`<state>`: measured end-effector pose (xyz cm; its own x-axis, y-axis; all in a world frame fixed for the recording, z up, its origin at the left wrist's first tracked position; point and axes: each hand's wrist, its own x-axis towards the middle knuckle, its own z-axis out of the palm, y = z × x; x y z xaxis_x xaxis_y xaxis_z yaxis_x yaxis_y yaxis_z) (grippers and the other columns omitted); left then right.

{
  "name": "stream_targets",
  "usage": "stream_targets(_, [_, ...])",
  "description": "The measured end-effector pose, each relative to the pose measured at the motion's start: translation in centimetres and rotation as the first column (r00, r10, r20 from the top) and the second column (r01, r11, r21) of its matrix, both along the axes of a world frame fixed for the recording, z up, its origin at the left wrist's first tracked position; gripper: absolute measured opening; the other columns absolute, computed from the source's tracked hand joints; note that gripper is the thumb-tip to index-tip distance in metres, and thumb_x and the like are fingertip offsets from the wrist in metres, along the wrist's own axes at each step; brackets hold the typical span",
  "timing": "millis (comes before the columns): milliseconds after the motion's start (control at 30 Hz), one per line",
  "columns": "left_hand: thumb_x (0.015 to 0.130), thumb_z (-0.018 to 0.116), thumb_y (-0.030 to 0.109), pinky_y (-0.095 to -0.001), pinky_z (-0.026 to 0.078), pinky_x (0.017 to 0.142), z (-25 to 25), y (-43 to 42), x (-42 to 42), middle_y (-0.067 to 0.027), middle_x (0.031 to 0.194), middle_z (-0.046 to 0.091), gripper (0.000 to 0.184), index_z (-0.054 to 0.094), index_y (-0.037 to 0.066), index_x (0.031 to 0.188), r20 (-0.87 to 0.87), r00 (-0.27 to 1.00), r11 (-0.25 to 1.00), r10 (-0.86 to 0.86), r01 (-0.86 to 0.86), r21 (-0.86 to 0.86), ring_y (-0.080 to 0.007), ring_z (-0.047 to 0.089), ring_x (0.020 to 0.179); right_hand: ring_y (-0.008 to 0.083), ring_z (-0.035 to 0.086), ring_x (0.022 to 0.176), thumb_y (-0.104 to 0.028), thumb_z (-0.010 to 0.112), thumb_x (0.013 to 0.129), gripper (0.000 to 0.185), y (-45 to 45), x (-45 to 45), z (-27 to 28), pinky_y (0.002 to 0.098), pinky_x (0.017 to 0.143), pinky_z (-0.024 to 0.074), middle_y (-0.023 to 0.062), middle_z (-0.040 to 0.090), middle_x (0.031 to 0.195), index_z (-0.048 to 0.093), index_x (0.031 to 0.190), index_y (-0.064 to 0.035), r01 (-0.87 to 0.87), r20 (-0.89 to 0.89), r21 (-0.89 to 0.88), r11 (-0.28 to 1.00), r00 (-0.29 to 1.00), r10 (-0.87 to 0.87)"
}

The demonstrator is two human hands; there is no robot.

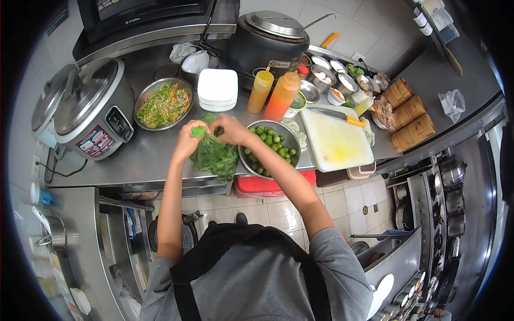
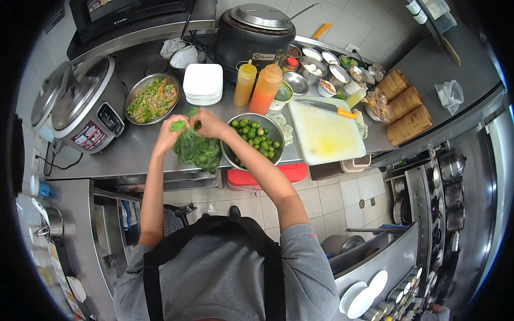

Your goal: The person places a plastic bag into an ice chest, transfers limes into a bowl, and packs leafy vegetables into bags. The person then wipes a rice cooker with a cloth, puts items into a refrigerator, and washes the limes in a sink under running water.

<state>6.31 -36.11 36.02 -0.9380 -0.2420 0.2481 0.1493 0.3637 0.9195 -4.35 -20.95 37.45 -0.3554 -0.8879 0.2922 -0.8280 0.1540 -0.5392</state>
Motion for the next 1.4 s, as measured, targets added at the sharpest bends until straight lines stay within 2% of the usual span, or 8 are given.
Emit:
stream_targets(100, [0.075,0.057,-0.001,-0.0251,0.038,0.079,0.6,-0.3,0.9,-0.0035,0.095,0.058,0.008,0.058,0.006,0.078,0.009,1.000,0.998,0.012,-0.013,0.059,-0.0133,0.052,0.089,0.0176,0.059,0.075,0.006,0.062,0.064,0.024,2.0,-0.5,4.0,0.0270,0.063,0.0505,0.0078,0.054,0.089,0.060,0.086,-0.0024,0.014,0.590,-0.041,0.999,0.807,0.012])
stream_targets(200, [0.076,0.058,0.000,-0.0241,0.038,0.079,0.5,-0.7,1.5,-0.0031,0.095,0.057,0.006,0.057,0.005,0.078,-0.034,0.999,0.998,-0.027,0.029,0.051,-0.0122,0.051,0.088,0.0126,0.058,0.077,0.007,0.060,0.070,0.017,6.2,-2.1,4.9,0.0220,0.060,0.0515,0.0045,0.055,0.089,0.060,0.086,-0.0008,0.111,0.772,-0.117,0.987,0.635,0.021])
stream_targets(400, [0.072,0.062,0.004,-0.0262,0.040,0.075,1.1,-0.1,2.1,-0.0042,0.084,0.057,0.010,0.061,0.005,0.082,-0.024,0.997,0.997,0.069,-0.070,-0.029,-0.0155,0.053,0.081,0.0141,0.057,0.081,-0.002,0.068,0.065,0.020,14.4,-5.8,1.7,0.0242,0.065,0.0492,0.0053,0.058,0.088,0.062,0.084,-0.0035,0.257,0.503,0.434,0.864,0.726,-0.468])
stream_targets(633, [0.071,0.063,0.007,-0.0274,0.039,0.075,2.3,-0.8,1.3,-0.0052,0.079,0.057,0.008,0.063,0.003,0.078,-0.070,0.982,0.979,0.173,-0.180,-0.100,-0.0161,0.053,0.080,0.0240,0.059,0.081,-0.017,0.070,0.066,0.027,14.8,-5.3,0.3,0.0314,0.080,0.0443,0.0112,0.062,0.089,0.065,0.092,-0.0089,0.327,0.090,0.298,0.897,0.926,-0.367])
stream_targets(767, [0.071,0.063,0.006,-0.0256,0.041,0.071,3.6,-0.6,1.4,-0.0047,0.079,0.059,0.008,0.063,0.002,0.078,-0.057,0.982,0.983,0.182,-0.183,-0.008,-0.0132,0.054,0.075,0.0282,0.059,0.083,-0.018,0.070,0.067,0.033,8.3,-0.7,4.9,0.0346,0.077,0.0453,0.0141,0.060,0.097,0.062,0.098,-0.0075,0.264,0.336,-0.040,0.964,0.912,-0.236])
stream_targets(1033, [0.071,0.062,0.001,-0.0237,0.043,0.062,8.0,-0.8,0.1,-0.0034,0.074,0.061,0.011,0.063,0.001,0.082,-0.159,0.975,0.987,0.155,-0.148,0.058,-0.0096,0.055,0.068,0.0305,0.057,0.067,-0.015,0.068,0.068,0.025,-2.0,-0.6,1.5,0.0349,0.064,0.0457,0.0148,0.062,0.078,0.063,0.090,-0.0038,0.062,0.093,-0.081,0.995,0.994,-0.055])
stream_targets(1300, [0.070,0.061,-0.002,-0.0246,0.043,0.069,10.4,-0.1,0.0,-0.0019,0.075,0.061,0.010,0.064,0.001,0.079,-0.232,0.967,0.984,0.102,-0.132,-0.118,-0.0095,0.055,0.072,0.0099,0.048,0.051,-0.013,0.069,0.069,0.018,-3.3,-0.1,8.2,0.0256,0.049,0.0394,0.0041,0.053,0.057,0.063,0.081,-0.0012,0.056,0.294,-0.183,0.981,0.956,0.001])
stream_targets(1400, [0.064,0.071,0.014,-0.0307,0.036,0.088,7.9,-1.5,2.8,-0.0132,0.113,0.049,0.058,0.046,0.009,0.116,-0.262,0.961,0.997,0.082,-0.079,0.020,-0.0215,0.047,0.104,0.0053,0.045,0.042,-0.010,0.066,0.073,0.011,-4.6,-0.2,6.2,0.0218,0.041,0.0356,0.0015,0.054,0.053,0.063,0.079,-0.0014,0.070,0.450,-0.170,0.983,0.893,0.014])
